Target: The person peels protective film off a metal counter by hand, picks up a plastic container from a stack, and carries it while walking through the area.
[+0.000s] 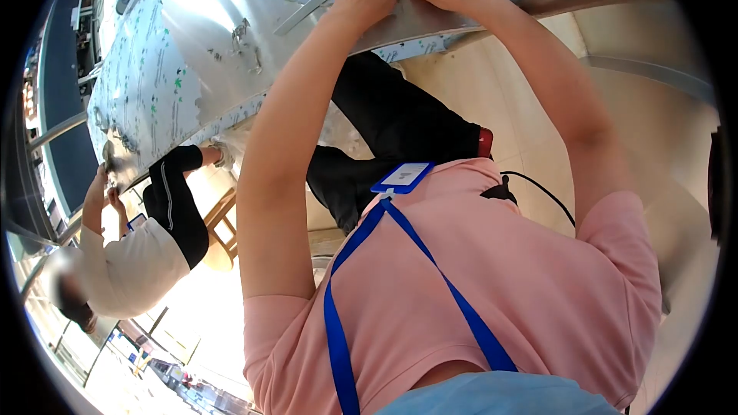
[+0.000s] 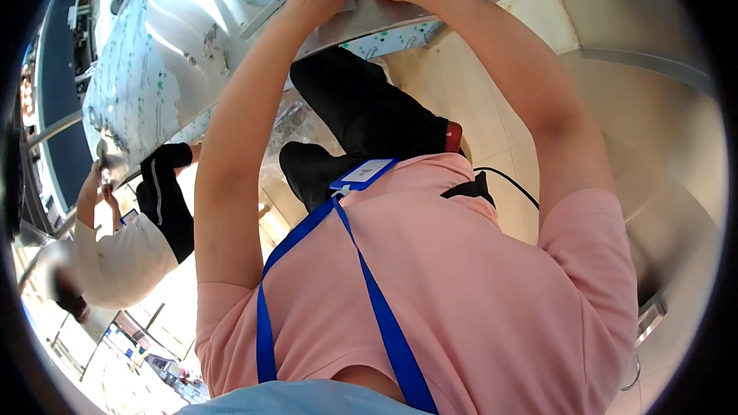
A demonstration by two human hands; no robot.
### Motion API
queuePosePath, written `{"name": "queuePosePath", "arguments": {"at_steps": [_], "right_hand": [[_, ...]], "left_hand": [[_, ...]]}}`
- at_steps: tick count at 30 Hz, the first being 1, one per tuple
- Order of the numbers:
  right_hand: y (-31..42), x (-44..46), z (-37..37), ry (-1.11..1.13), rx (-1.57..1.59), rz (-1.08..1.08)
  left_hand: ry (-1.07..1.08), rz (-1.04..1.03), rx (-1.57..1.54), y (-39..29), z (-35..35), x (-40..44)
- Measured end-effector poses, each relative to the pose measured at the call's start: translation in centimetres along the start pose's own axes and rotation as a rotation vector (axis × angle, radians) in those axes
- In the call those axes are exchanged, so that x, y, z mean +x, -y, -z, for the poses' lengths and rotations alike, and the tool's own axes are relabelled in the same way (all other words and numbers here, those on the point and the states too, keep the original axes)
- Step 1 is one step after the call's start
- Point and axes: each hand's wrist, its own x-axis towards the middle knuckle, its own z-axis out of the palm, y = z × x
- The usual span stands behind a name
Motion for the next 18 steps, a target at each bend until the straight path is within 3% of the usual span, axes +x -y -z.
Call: {"name": "queuePosePath", "arguments": {"at_steps": [5,8,11,14,18], "right_hand": [[0.8,0.2,1.2,-0.088,0.216,-0.17],[0.7,0.0,2.8,-0.054,0.383,-0.281],[0.7,-0.8,4.4,-0.065,0.423,-0.288],[1.7,-2.1,3.4,-0.391,0.297,-0.189],[2.5,-1.7,2.6,-0.344,0.267,-0.23]], "left_hand": [[0.007,0.184,-0.085,0.6,-1.2,0.4],[-0.074,0.158,-0.203,0.3,-1.4,1.0],[-0.033,0.197,-0.174,-0.2,-1.5,2.0],[-0.063,0.125,-0.213,-0.2,-0.8,2.1],[-0.033,0.141,-0.247,0.6,-1.3,2.0]]}}
